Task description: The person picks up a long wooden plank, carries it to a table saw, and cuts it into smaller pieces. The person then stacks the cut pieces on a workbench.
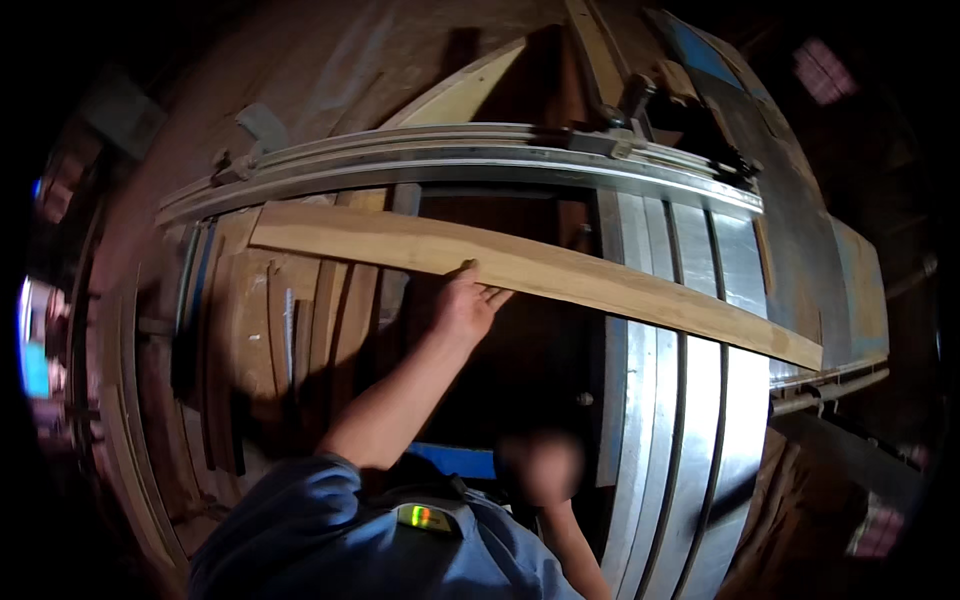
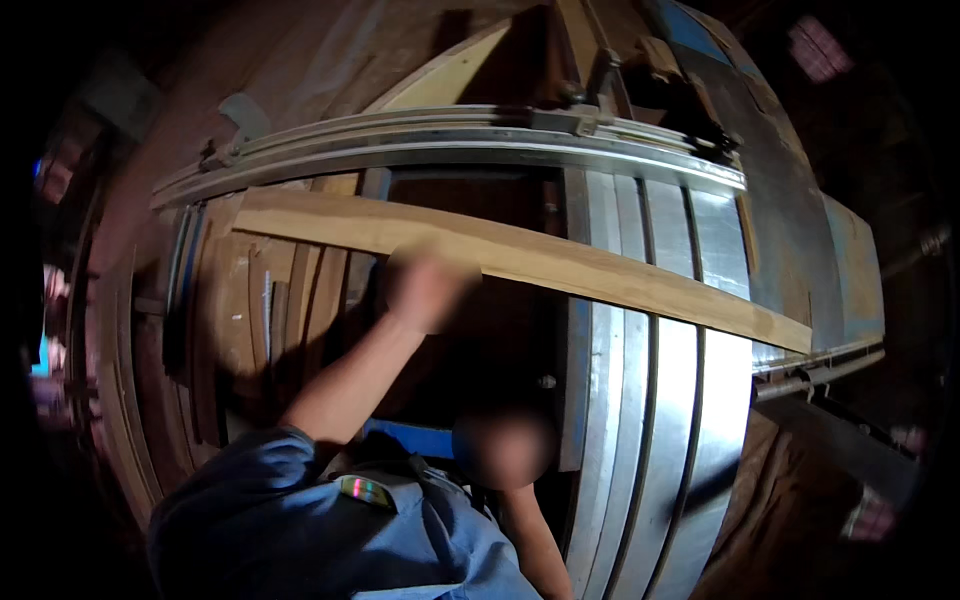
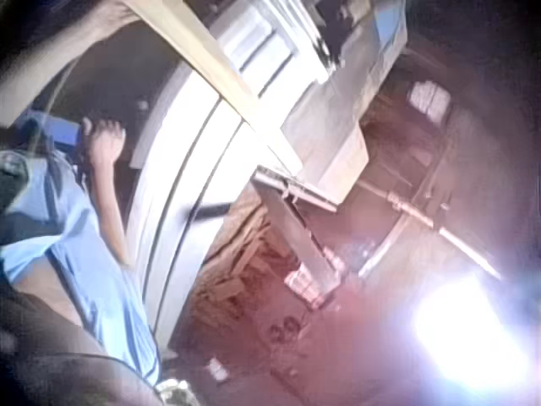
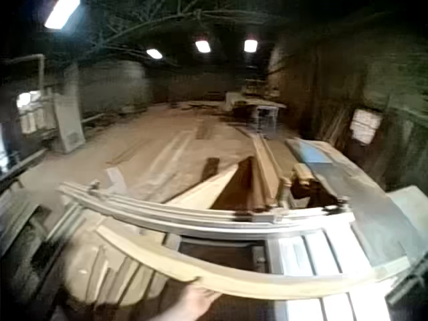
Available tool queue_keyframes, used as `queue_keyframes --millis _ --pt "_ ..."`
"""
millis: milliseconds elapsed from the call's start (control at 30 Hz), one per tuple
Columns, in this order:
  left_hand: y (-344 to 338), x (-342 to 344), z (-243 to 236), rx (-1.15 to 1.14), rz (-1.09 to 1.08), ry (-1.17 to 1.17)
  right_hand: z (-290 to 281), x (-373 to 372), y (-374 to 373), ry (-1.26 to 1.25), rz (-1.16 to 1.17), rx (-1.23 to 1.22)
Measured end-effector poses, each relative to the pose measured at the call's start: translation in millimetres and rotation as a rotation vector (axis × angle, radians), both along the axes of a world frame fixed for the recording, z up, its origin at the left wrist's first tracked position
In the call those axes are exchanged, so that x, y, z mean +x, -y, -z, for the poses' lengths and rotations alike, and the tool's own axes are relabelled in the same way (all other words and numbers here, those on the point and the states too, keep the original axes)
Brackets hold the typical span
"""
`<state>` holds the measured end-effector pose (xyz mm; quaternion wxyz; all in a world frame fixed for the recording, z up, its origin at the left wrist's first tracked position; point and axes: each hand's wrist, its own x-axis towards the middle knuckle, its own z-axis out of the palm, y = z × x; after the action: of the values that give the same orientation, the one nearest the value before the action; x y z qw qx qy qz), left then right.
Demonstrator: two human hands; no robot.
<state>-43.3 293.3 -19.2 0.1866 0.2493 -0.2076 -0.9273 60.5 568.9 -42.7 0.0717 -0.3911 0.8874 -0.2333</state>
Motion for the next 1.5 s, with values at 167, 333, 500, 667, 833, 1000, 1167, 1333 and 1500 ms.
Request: queue_keyframes --millis 167,333,500,667,833,1000,1167,1333,1500 --pt "-14 -70 15 -0.179 0.060 -0.014 11 4 -6 -0.056 0.082 -0.106" --pt "-37 -134 29 0.154 0.065 -0.149 7 0 -6 -0.079 -0.016 -0.062" --pt "-31 -137 13 -0.001 0.220 0.030 0 2 -5 0.032 0.020 -0.046" --pt "3 -100 24 0.218 -0.085 -0.081 -4 3 -2 0.033 -0.011 -0.020" --pt "15 -99 34 0.189 -0.234 0.036 -6 1 2 0.028 -0.030 -0.001" --pt "-4 -116 26 -0.267 -0.060 0.039 -7 0 5 0.029 -0.045 0.020" --pt "4 -115 21 0.226 -0.029 -0.029 -8 -1 7 0.031 -0.052 0.038" --pt "34 -104 23 0.297 -0.138 -0.063 -9 0 8 0.044 -0.055 0.043" --pt "50 -100 24 0.355 -0.251 -0.186 -10 0 10 0.050 -0.061 0.055"
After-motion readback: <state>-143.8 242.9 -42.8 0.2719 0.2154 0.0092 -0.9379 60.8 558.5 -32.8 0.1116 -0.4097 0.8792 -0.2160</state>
